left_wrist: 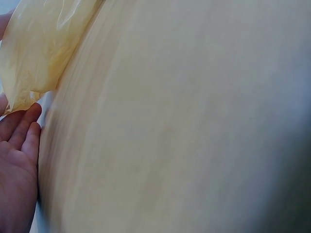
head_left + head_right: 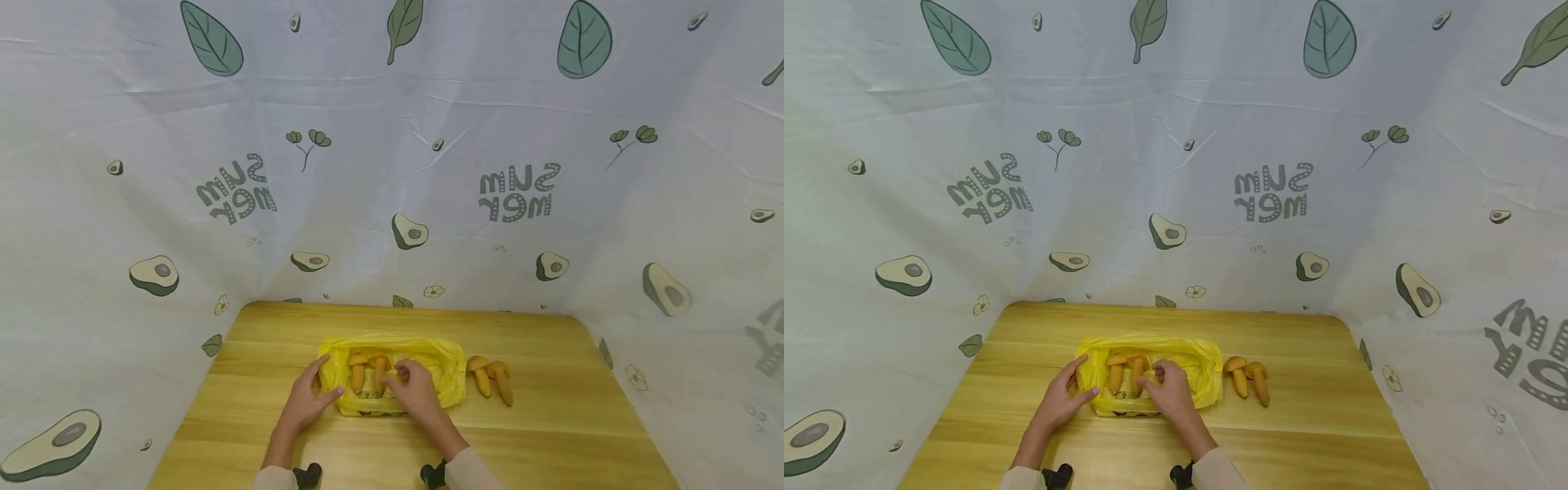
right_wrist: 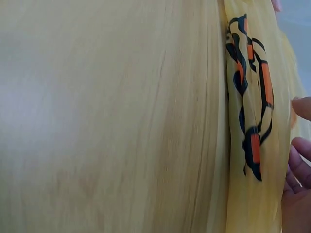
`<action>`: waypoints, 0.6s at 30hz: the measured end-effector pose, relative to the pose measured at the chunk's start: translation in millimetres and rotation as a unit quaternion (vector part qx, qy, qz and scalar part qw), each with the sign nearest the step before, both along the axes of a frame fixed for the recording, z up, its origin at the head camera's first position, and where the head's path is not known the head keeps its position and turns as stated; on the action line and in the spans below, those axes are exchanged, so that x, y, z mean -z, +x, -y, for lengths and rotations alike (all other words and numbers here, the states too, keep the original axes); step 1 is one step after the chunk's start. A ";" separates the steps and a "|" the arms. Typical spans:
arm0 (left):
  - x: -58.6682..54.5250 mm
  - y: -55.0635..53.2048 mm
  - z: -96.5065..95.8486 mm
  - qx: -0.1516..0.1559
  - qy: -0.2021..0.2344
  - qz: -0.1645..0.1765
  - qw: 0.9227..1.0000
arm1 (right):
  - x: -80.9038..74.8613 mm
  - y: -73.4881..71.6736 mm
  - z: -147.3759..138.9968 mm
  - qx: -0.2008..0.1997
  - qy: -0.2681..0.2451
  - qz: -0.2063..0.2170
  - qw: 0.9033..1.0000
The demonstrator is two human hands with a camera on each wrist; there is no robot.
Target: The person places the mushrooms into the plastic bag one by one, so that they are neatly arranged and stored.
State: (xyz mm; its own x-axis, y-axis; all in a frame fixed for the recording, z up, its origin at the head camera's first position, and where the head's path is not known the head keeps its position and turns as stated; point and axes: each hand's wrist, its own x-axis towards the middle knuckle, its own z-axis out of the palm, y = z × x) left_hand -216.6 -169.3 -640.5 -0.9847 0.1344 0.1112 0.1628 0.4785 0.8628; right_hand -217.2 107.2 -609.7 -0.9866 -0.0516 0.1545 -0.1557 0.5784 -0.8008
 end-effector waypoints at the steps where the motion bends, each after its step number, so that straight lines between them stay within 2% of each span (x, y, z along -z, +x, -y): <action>1: -0.3 -0.1 0.0 0.000 0.001 0.001 1.000 | -0.8 0.3 -2.3 0.000 0.003 -0.003 1.000; 12: -1.1 -0.5 -0.6 -0.001 0.001 0.002 1.000 | -14.3 6.9 -29.6 0.013 0.009 -0.002 1.000; 18: 1.5 -0.5 -1.3 -0.005 0.003 -0.003 1.000 | -15.9 9.7 -46.2 0.025 0.011 -0.009 1.000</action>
State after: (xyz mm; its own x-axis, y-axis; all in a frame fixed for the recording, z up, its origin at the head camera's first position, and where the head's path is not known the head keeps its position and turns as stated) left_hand -217.1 -168.0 -642.0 -0.9851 0.1240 0.1189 0.1641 0.4746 0.8648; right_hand -207.6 153.4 -593.8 -0.9852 -0.0054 0.1715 -0.1400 0.6029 -0.7854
